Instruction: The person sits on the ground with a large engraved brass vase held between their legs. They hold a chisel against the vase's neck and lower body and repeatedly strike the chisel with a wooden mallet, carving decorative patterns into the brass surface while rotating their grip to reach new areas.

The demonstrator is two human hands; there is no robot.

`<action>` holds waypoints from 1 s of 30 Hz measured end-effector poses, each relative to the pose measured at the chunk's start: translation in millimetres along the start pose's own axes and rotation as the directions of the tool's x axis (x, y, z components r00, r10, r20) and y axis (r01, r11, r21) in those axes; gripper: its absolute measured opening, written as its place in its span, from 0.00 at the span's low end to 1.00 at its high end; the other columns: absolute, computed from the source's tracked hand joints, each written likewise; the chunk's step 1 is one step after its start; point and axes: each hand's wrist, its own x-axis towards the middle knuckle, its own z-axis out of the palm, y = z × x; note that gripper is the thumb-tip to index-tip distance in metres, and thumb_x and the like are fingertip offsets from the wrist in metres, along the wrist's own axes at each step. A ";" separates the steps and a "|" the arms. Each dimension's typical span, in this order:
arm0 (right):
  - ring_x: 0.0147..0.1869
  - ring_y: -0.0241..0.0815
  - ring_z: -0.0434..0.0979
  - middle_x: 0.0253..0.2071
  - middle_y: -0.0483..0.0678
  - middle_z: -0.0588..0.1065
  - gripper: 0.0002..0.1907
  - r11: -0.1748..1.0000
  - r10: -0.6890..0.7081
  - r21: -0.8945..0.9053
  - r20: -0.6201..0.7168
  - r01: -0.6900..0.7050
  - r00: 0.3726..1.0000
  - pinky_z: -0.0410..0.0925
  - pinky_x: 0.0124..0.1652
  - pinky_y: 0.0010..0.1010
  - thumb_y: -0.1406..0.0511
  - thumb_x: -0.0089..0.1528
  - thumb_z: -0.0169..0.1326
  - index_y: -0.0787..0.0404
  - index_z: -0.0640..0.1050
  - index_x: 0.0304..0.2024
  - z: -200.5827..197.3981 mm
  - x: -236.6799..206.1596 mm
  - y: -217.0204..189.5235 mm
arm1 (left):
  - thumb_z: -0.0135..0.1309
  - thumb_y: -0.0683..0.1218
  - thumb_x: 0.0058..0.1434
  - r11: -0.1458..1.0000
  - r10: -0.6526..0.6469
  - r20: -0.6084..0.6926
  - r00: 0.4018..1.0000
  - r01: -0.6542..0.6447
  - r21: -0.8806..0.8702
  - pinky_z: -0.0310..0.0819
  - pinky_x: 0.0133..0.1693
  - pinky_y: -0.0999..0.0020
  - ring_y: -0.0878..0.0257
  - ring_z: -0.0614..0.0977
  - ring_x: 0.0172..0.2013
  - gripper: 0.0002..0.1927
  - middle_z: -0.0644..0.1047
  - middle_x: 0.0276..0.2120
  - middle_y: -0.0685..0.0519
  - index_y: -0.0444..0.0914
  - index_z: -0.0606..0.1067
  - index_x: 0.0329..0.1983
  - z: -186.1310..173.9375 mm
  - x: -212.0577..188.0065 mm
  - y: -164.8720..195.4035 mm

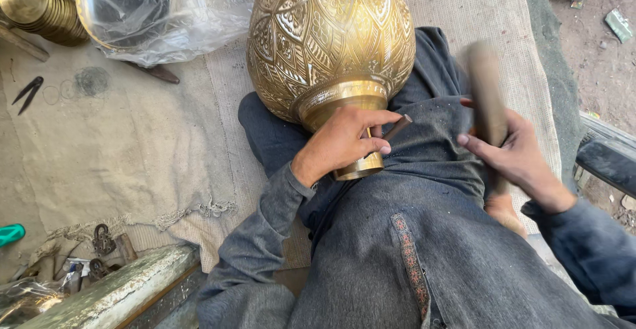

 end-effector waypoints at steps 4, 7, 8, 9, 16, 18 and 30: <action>0.41 0.36 0.80 0.36 0.51 0.80 0.18 0.933 -0.106 -0.351 -0.069 0.075 0.992 0.73 0.42 0.30 0.66 0.60 0.64 0.63 0.76 0.51 18.8 -8.2 23.7 | 0.69 0.43 0.52 0.980 0.198 0.075 0.977 -0.199 0.010 0.79 0.39 0.68 0.64 0.85 0.33 0.27 0.83 0.36 0.52 0.41 0.79 0.56 -6.0 9.4 -3.8; 0.44 0.35 0.81 0.39 0.50 0.80 0.18 0.958 -0.147 -0.271 -0.178 0.095 0.973 0.73 0.44 0.29 0.66 0.62 0.63 0.63 0.75 0.52 26.2 -13.9 35.0 | 0.68 0.43 0.51 0.984 0.161 0.183 0.970 -0.172 0.046 0.79 0.39 0.67 0.64 0.85 0.32 0.27 0.84 0.33 0.52 0.42 0.79 0.57 -9.2 13.5 -1.7; 0.44 0.36 0.81 0.39 0.51 0.80 0.18 0.937 -0.164 -0.334 -0.158 0.104 0.974 0.72 0.43 0.29 0.66 0.62 0.63 0.63 0.75 0.52 26.4 -15.3 36.9 | 0.68 0.44 0.51 0.989 0.118 0.227 0.967 -0.135 0.061 0.78 0.37 0.67 0.63 0.84 0.30 0.27 0.84 0.30 0.53 0.43 0.79 0.57 -8.8 14.9 0.1; 0.43 0.37 0.81 0.39 0.52 0.80 0.18 0.910 -0.183 -0.398 -0.137 0.115 0.973 0.72 0.42 0.30 0.65 0.62 0.63 0.63 0.75 0.52 26.0 -16.3 38.1 | 0.68 0.44 0.51 0.991 0.096 0.253 0.963 -0.117 0.069 0.78 0.37 0.67 0.63 0.84 0.30 0.27 0.84 0.30 0.53 0.43 0.80 0.57 -7.7 17.2 2.1; 0.35 0.42 0.81 0.33 0.52 0.78 0.15 0.906 -0.115 -0.423 -0.174 0.032 0.978 0.73 0.33 0.33 0.62 0.64 0.62 0.61 0.74 0.49 20.5 -13.0 36.4 | 0.68 0.45 0.54 0.986 0.059 0.351 0.934 -0.108 0.124 0.77 0.38 0.64 0.63 0.84 0.31 0.18 0.82 0.27 0.54 0.40 0.81 0.49 -14.1 21.3 4.2; 0.36 0.47 0.81 0.35 0.55 0.80 0.17 0.734 -0.214 -0.663 -0.026 0.143 0.976 0.71 0.33 0.37 0.64 0.59 0.63 0.62 0.77 0.48 21.2 -12.7 36.5 | 0.68 0.46 0.55 0.983 0.085 0.335 0.938 -0.133 0.124 0.77 0.38 0.64 0.62 0.84 0.32 0.19 0.82 0.28 0.54 0.39 0.80 0.49 -13.4 20.9 2.6; 0.42 0.42 0.82 0.38 0.52 0.79 0.19 0.847 -0.311 -0.477 -0.082 0.237 0.947 0.74 0.39 0.34 0.67 0.59 0.60 0.64 0.73 0.51 23.6 -14.6 44.2 | 0.66 0.48 0.56 0.988 0.051 0.299 0.953 -0.092 0.125 0.79 0.41 0.65 0.64 0.86 0.33 0.26 0.85 0.32 0.55 0.51 0.78 0.60 -12.3 18.4 9.1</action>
